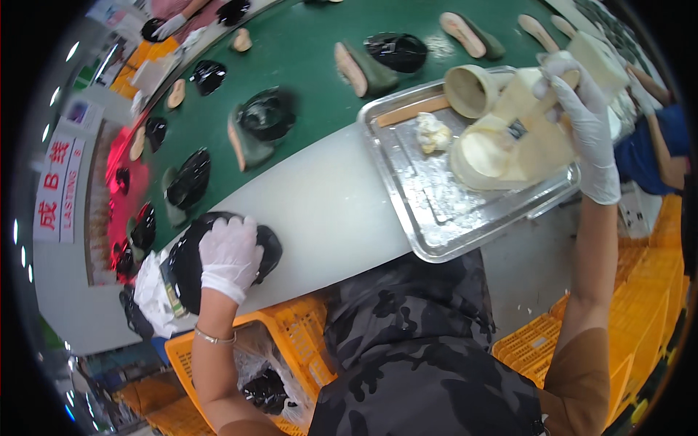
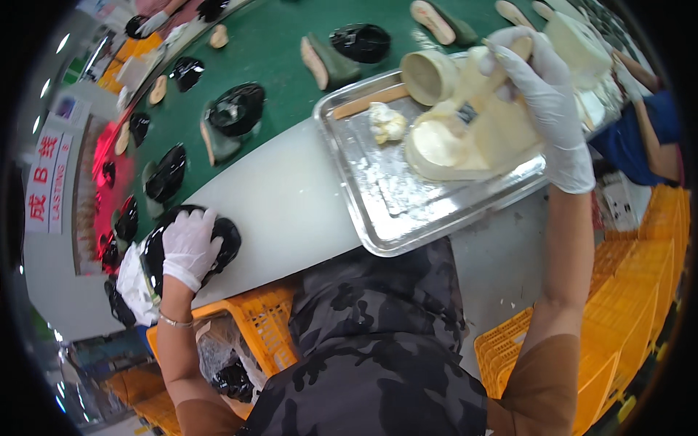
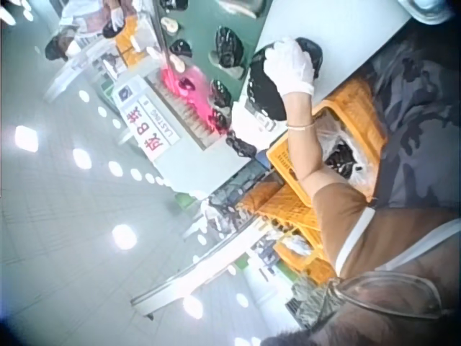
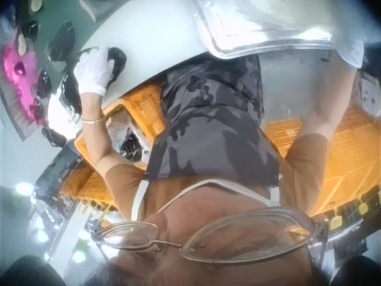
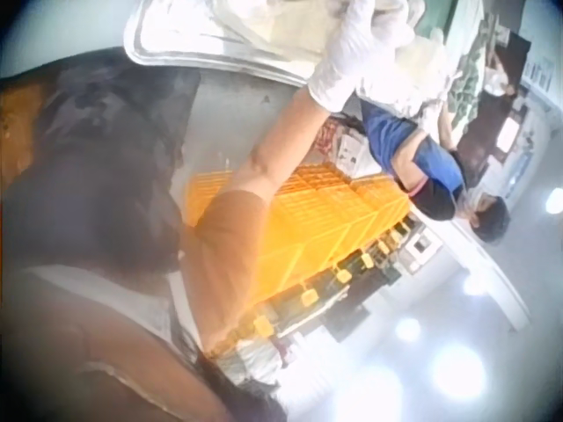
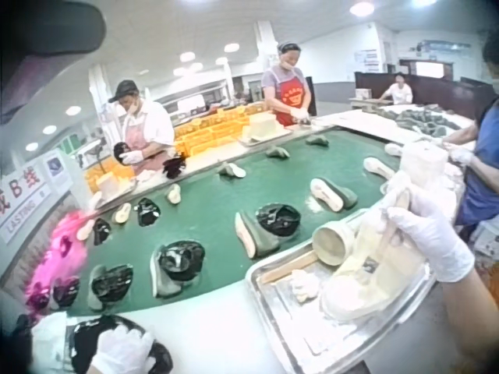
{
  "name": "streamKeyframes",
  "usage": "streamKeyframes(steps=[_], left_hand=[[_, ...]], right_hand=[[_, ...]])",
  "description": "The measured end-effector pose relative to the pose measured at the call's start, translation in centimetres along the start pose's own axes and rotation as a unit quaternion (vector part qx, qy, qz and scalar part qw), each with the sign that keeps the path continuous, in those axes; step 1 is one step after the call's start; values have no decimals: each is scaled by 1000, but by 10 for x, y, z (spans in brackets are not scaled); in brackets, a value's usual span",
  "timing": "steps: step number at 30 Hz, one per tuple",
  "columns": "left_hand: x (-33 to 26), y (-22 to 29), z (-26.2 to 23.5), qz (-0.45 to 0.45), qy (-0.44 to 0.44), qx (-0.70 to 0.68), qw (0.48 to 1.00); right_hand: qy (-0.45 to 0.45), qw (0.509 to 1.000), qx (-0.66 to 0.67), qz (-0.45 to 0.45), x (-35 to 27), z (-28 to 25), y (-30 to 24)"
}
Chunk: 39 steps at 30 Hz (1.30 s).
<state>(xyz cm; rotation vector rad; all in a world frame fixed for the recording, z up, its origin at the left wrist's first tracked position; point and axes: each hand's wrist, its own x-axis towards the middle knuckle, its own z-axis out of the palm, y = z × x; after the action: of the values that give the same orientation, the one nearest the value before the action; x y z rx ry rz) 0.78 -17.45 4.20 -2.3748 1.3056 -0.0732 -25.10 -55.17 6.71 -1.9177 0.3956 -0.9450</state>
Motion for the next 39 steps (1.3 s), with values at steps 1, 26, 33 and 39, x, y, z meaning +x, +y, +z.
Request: streamKeyframes(steps=[1,26,33,39], left_hand=[[3,1,3,4,-31,-4,999],[12,106,-7,25,63,-915,398],[16,125,8,9,-149,-964,221],[19,142,-10,20,-306,-948,86]], right_hand=[[24,1000,-6,0,-4,1,-4],[101,991,93,-2,-86,53,4],[59,983,138,-105,-68,50,-6],[-107,974,19,-201,-43,57,-28]])
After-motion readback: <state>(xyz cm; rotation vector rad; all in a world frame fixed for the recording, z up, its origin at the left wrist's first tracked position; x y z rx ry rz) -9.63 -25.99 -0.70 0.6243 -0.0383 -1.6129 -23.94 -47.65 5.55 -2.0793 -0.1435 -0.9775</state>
